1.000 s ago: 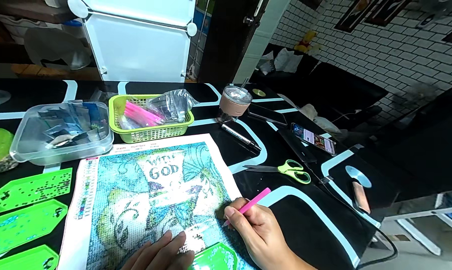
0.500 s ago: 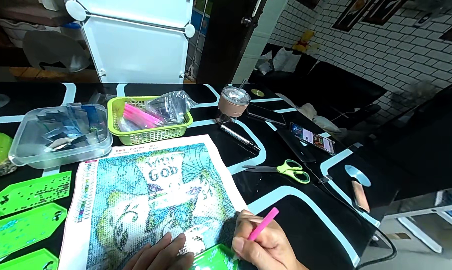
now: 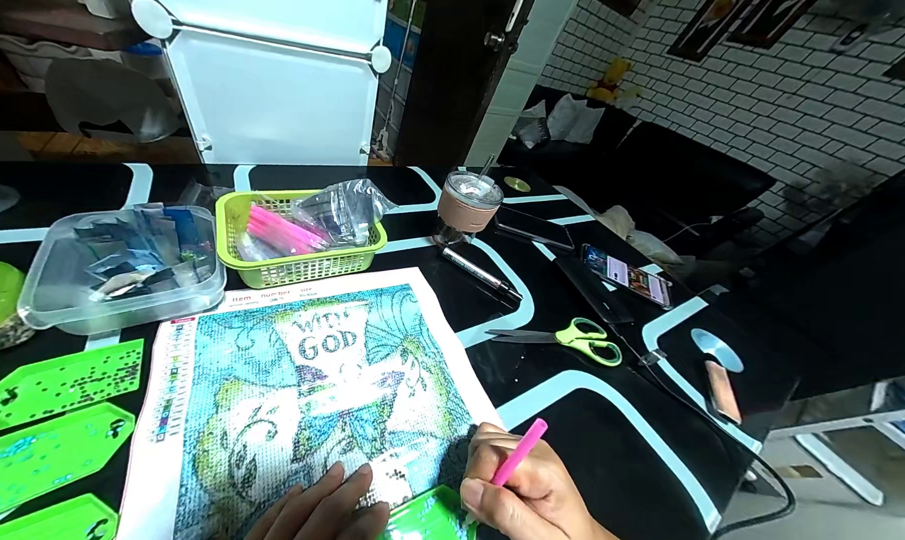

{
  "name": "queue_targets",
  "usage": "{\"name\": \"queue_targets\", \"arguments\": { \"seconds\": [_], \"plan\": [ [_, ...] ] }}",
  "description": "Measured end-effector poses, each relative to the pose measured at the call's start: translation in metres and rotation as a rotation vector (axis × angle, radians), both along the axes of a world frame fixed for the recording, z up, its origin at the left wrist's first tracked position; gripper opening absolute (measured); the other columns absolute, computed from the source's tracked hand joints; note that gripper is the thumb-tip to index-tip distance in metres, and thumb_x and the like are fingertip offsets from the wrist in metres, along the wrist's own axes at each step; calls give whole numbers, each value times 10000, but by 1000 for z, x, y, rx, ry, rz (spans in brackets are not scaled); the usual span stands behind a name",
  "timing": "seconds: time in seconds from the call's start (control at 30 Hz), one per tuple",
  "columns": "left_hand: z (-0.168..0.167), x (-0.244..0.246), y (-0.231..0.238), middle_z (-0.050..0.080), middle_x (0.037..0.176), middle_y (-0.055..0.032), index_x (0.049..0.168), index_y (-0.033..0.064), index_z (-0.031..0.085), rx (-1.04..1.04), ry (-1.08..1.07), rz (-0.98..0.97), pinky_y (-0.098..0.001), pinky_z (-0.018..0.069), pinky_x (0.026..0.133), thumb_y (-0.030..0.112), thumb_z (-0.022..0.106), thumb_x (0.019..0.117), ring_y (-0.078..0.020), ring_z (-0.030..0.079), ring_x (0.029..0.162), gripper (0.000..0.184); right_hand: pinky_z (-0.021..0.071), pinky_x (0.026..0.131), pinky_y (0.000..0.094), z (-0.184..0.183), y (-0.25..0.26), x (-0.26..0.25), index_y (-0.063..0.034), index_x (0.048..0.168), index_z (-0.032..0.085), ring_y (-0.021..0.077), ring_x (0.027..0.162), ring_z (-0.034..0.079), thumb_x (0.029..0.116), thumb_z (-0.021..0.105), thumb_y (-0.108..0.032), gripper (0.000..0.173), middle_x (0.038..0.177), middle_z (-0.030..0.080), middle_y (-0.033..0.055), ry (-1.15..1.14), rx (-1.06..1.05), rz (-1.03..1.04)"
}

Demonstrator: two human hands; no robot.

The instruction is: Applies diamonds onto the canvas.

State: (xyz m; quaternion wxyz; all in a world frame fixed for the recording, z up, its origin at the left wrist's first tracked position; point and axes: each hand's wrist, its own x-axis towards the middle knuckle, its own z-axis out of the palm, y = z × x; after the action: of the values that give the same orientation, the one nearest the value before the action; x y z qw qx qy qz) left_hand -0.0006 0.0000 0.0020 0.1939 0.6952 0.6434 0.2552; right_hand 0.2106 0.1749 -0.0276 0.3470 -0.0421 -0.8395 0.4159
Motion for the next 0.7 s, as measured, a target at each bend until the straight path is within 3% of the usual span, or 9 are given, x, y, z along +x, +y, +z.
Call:
{"name": "queue_targets", "arguments": {
  "seconds": [0.23, 0.37, 0.7],
  "plan": [
    [-1, 0, 0, 641, 1402, -178, 1264, 62, 713, 9, 9, -3, -564, 457, 1077, 424, 685, 958, -422, 584, 1315, 476, 535, 665, 162, -4, 1, -9, -43, 886, 642, -16, 711, 627, 1079, 508, -176, 270, 750, 648, -15, 39, -258, -126],
    [-2, 0, 0, 644, 1400, -172, 1261, 70, 716, 12, 16, -2, -559, 461, 1076, 436, 682, 958, -414, 585, 1316, 476, 535, 669, 169, -5, 4, -16, -34, 887, 650, -3, 712, 625, 1071, 507, -150, 260, 757, 646, -15, 11, -205, -240],
    [-1, 1, 0, 640, 1405, -174, 1258, 71, 718, 6, 23, 1, -558, 462, 1075, 436, 683, 957, -414, 584, 1318, 474, 525, 655, 167, -4, 5, -17, -33, 880, 645, 0, 697, 611, 1068, 509, -150, 260, 746, 629, -14, -8, -194, -260]
  ]
}}
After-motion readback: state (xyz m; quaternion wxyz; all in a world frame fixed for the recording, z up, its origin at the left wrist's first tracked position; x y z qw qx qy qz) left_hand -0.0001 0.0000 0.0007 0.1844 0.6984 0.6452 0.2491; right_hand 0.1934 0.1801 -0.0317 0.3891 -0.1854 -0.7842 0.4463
